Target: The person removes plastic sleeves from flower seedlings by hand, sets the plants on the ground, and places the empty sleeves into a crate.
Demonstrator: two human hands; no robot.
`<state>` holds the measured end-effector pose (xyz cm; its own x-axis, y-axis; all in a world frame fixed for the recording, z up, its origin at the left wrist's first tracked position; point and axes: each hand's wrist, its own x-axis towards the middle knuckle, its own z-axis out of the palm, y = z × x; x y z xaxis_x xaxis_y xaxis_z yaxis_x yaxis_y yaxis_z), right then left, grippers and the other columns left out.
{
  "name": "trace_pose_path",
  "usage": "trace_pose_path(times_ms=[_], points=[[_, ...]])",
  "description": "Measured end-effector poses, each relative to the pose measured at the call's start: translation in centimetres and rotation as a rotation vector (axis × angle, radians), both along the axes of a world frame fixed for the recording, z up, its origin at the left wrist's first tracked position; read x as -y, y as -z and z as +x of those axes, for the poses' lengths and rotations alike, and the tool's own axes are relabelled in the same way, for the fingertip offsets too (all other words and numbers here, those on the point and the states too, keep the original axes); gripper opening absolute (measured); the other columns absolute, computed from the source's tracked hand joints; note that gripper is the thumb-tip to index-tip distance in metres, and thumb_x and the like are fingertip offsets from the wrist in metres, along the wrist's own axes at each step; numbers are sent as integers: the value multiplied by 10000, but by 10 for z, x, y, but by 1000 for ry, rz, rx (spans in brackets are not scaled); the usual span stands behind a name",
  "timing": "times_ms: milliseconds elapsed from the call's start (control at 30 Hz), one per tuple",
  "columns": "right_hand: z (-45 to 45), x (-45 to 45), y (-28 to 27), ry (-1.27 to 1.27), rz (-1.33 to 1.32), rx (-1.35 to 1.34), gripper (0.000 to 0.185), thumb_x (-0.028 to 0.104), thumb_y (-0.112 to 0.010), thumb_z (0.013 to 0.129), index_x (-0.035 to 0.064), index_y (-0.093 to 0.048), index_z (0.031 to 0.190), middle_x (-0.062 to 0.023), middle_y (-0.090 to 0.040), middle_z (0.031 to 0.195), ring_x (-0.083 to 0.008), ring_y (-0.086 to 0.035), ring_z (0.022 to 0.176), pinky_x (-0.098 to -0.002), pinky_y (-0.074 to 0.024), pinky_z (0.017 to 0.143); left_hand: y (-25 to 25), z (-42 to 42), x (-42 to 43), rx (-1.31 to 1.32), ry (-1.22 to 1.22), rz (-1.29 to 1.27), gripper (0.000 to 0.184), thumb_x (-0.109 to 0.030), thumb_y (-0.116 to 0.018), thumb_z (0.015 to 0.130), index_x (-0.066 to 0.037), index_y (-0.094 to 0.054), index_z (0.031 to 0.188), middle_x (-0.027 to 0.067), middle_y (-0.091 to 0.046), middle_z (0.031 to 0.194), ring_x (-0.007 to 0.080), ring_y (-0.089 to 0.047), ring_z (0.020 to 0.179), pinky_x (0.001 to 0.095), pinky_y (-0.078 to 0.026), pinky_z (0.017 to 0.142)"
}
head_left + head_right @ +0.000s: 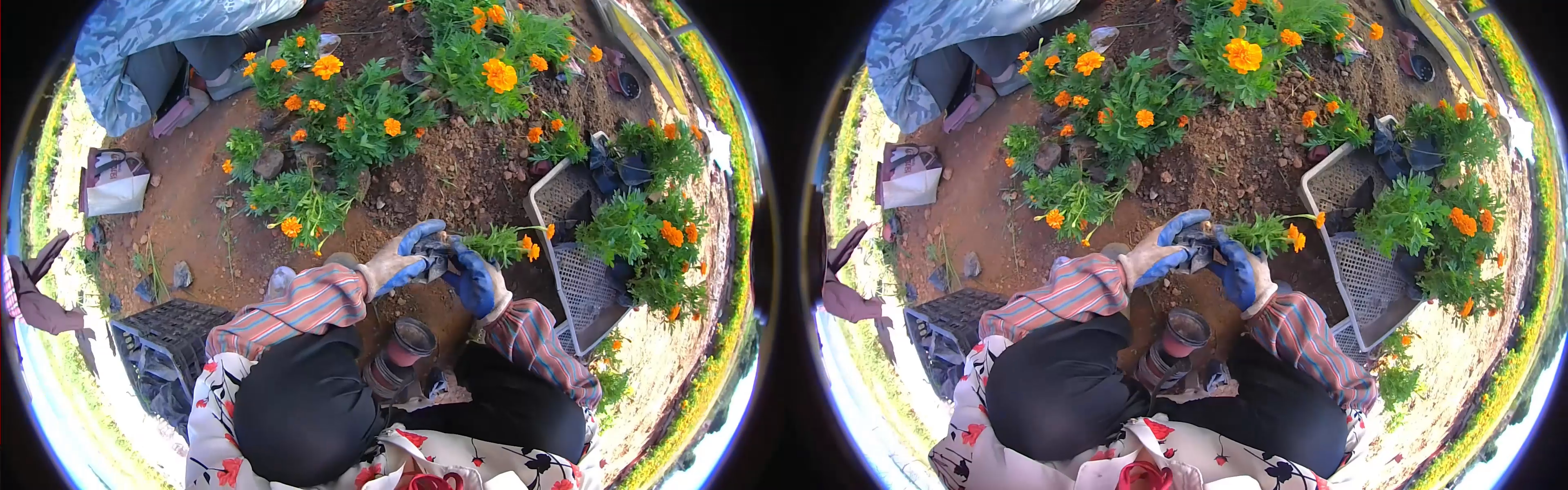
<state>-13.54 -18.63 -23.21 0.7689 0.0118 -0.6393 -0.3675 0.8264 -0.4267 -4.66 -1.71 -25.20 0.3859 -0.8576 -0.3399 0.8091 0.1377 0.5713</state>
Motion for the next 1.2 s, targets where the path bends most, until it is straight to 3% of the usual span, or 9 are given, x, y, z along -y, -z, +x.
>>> trace_pose_path(times_ms=[267,467,500,667,867,933,1000,1033,1200], points=[[-2,11,25,-64,-152,-58,337,193,-479,880,78,-484,1198,-37,-490,1219,-176,-452,1123,-444,-399,910,10,7,-9,168,-68,8,506,30,-453,771,-19,-373,1268,77,-510,1169,150,-500,1068,287,-416,904],[2,16,15,-35,-343,-175,303,164,-491,883,82,-501,1174,-37,-516,1156,-176,-489,1063,-426,-419,893,17,13,-41,111,4,448,240,-62,-442,831,-15,-529,1049,90,-590,998,152,-591,856,249,-518,620],[-1,16,17,72,-276,-98,257,104,-567,837,65,-535,1089,-38,-558,1030,-156,-543,948,-351,-491,782,18,12,-45,108,1,454,191,-67,-451,848,-22,-542,1009,87,-606,937,142,-591,807,252,-501,598],[-2,6,23,-24,-405,-1,288,69,-576,826,53,-519,1107,-42,-554,1055,-154,-532,952,-327,-498,762,30,3,-38,250,233,542,326,-181,-578,831,-26,-504,1107,80,-612,868,123,-591,730,245,-488,614],[-23,-2,46,-483,-533,279,229,80,-553,841,12,-563,1059,-64,-585,1010,-141,-555,923,-290,-453,836,14,-1,-27,-132,362,157,520,-113,-650,774,-59,-418,1236,55,-589,981,126,-582,800,252,-486,682],[-2,-12,6,-530,-437,382,247,73,-558,834,12,-555,1073,-66,-577,1036,-155,-553,938,-294,-439,851,28,-4,-34,-111,353,168,535,-76,-667,747,-44,-430,1225,58,-573,1055,142,-564,914,279,-471,790],[-7,-16,5,-354,248,173,296,57,-580,815,17,-529,1104,-80,-556,1080,-179,-531,988,-312,-424,896,31,-11,-39,-77,246,175,548,-67,-679,725,-23,-438,1215,56,-555,1113,142,-524,1004,293,-424,884],[-10,-19,4,-576,-303,419,351,50,-622,781,13,-523,1116,-82,-545,1110,-165,-521,1013,-301,-404,916,28,-9,-45,-61,275,237,536,-78,-684,718,-7,-456,1198,55,-546,1135,142,-511,1031,291,-400,916],[-10,-18,5,-443,-440,346,357,54,-613,785,-1,-516,1124,-63,-528,1138,-136,-487,1041,-286,-377,927,71,-5,-104,-12,106,462,411,-99,-661,760,-27,-510,1135,44,-601,1002,124,-595,841,249,-489,682]])
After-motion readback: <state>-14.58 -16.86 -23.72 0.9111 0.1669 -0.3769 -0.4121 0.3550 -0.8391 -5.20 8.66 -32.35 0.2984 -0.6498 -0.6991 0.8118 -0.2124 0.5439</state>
